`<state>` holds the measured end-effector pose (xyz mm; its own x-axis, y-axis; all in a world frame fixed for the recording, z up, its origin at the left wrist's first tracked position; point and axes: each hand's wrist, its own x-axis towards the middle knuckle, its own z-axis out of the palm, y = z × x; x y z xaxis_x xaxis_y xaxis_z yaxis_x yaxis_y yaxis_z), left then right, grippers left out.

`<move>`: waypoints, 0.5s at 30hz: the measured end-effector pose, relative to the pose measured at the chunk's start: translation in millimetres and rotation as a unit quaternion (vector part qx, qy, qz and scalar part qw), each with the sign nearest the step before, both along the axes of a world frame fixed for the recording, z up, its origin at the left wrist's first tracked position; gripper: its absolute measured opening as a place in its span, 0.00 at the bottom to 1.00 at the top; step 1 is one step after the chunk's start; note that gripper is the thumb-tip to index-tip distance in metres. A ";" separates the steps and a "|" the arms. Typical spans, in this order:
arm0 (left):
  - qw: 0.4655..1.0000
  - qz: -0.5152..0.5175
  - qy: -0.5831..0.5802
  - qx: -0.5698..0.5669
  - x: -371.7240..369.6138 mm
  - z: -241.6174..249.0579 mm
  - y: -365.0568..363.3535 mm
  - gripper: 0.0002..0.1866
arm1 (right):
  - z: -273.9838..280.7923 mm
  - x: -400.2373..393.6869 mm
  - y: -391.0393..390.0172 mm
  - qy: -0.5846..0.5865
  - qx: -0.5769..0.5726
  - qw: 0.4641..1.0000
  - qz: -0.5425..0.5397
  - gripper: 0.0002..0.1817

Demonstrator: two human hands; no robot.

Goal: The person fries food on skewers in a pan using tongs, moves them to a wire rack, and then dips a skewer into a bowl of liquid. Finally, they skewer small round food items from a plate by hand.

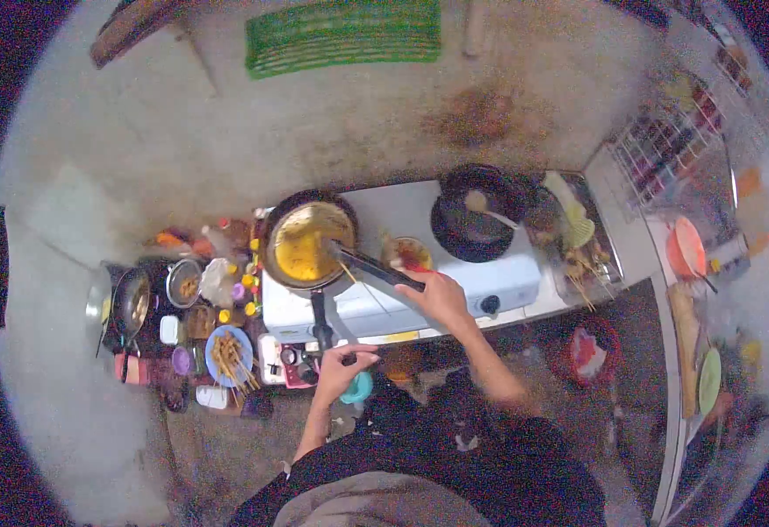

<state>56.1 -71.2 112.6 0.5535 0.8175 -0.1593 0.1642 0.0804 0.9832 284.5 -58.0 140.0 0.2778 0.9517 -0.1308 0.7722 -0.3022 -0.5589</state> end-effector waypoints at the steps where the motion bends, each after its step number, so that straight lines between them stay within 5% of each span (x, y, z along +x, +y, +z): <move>1: 1.000 -0.025 -0.005 0.003 10.6 -4.5 -1.8 0.10 | 11.8 8.1 -4.6 0.058 -0.042 0.997 -0.023 0.26; 4: 0.995 -0.086 0.022 0.042 45.3 -2.2 -10.4 0.10 | 4.8 49.2 -24.6 0.125 0.054 0.990 -0.042 0.26; 6: 0.993 -0.116 0.016 -0.030 71.6 13.4 -21.2 0.10 | 27.5 80.3 -47.2 0.174 0.009 0.981 -0.084 0.26; 8: 0.991 -0.117 -0.015 -0.069 94.6 3.8 -33.1 0.10 | 27.3 116.6 -74.1 0.156 0.115 0.977 -0.085 0.24; 11: 0.987 -0.145 -0.019 -0.073 136.1 -3.8 -53.2 0.11 | 77.3 164.8 -129.7 0.141 0.079 0.972 -0.168 0.24; 15: 0.981 -0.171 -0.017 -0.092 191.4 -20.8 -82.4 0.12 | 75.9 244.5 -202.3 0.100 0.168 0.957 -0.213 0.22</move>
<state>247.5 -153.5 91.8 0.7976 0.5429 -0.2629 0.1794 0.2026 0.9627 529.0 -260.3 215.9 0.6513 0.7555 0.0714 0.4867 -0.3436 -0.8032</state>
